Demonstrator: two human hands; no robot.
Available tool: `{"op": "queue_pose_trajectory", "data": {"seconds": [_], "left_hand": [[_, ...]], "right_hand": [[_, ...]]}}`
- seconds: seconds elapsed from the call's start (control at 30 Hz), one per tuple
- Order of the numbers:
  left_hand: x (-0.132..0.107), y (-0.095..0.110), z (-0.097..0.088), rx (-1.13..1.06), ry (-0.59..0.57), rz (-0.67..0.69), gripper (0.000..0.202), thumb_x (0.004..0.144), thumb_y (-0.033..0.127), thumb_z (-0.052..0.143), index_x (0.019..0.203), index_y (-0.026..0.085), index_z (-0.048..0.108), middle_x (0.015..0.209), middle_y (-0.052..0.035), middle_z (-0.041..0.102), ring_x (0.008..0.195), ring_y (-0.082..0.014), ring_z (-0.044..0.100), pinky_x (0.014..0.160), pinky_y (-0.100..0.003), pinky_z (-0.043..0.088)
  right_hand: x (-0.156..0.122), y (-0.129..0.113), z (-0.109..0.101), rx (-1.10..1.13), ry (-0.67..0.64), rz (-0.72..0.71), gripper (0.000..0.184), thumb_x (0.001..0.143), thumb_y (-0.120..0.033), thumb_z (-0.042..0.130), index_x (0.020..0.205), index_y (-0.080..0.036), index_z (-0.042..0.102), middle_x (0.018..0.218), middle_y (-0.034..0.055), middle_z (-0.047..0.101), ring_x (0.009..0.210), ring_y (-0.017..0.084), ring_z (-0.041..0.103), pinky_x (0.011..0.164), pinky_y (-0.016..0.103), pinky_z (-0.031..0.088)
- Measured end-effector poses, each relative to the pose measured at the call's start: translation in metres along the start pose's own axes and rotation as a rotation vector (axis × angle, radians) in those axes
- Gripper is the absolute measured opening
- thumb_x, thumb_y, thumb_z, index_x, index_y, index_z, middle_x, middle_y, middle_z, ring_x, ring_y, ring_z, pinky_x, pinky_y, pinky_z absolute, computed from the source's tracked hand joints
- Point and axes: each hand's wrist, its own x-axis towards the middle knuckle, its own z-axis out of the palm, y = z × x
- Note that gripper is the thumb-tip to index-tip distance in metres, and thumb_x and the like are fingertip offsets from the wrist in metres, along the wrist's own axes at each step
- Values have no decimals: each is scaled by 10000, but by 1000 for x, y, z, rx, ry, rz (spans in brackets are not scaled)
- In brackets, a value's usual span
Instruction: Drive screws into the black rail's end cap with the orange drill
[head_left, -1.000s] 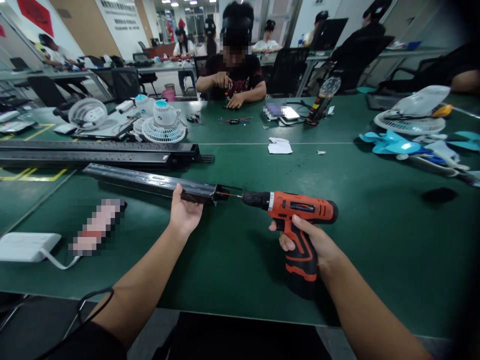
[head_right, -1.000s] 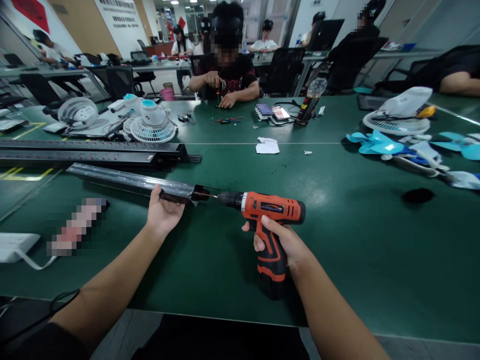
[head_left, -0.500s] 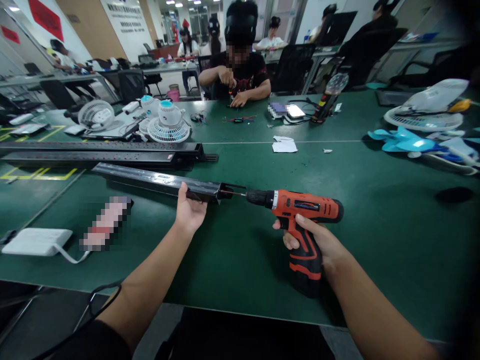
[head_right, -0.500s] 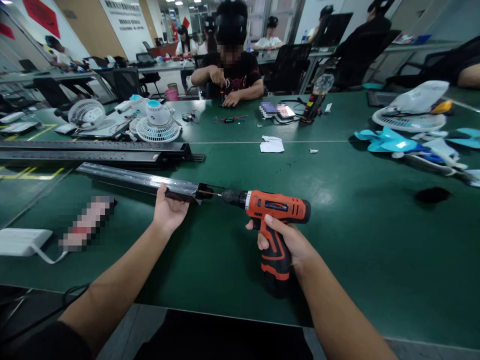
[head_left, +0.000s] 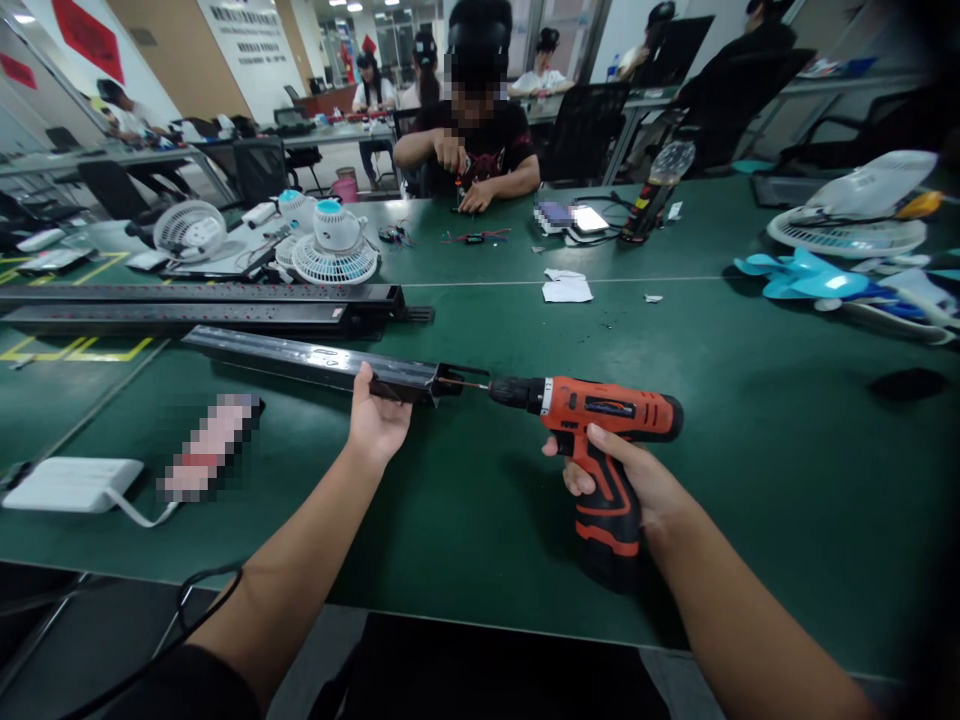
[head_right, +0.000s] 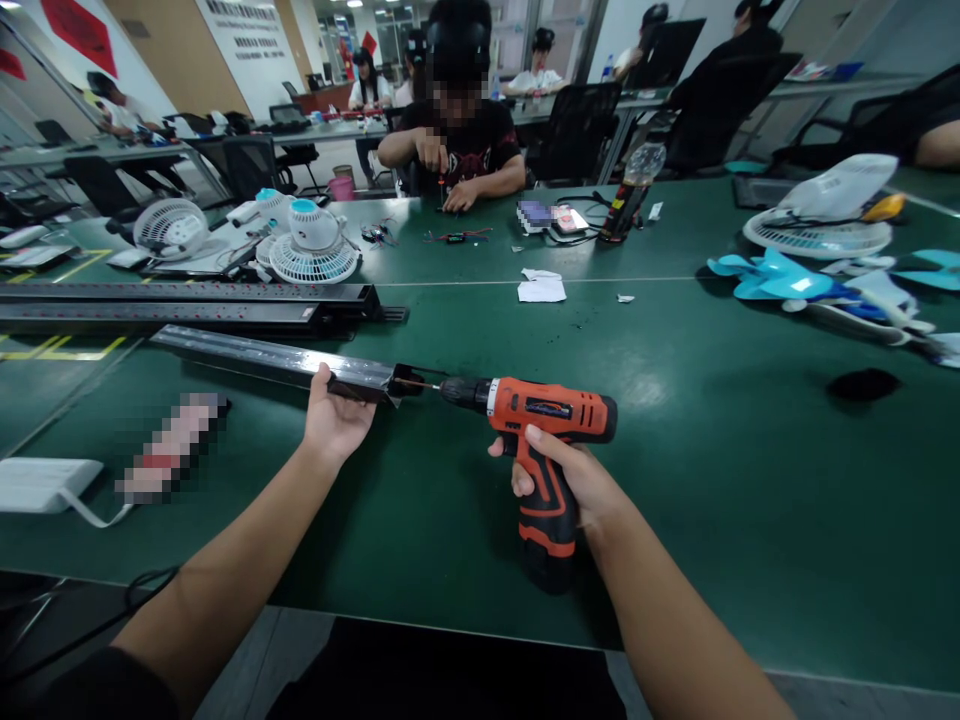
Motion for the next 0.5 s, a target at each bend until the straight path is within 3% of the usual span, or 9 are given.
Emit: {"op": "queue_pose_trajectory", "data": {"seconds": [0.5], "left_hand": [[1,-2,-3,-8,-25,37,369,1023,430,672,1311,202,706,1108,-76,835,1014,-233,801,962,-336,632]], "right_hand": [[-1,-3,3,14,-29,17,493,870,-611,808,997,-135,798,532,35,626,507,154,548,518,294,444]]}}
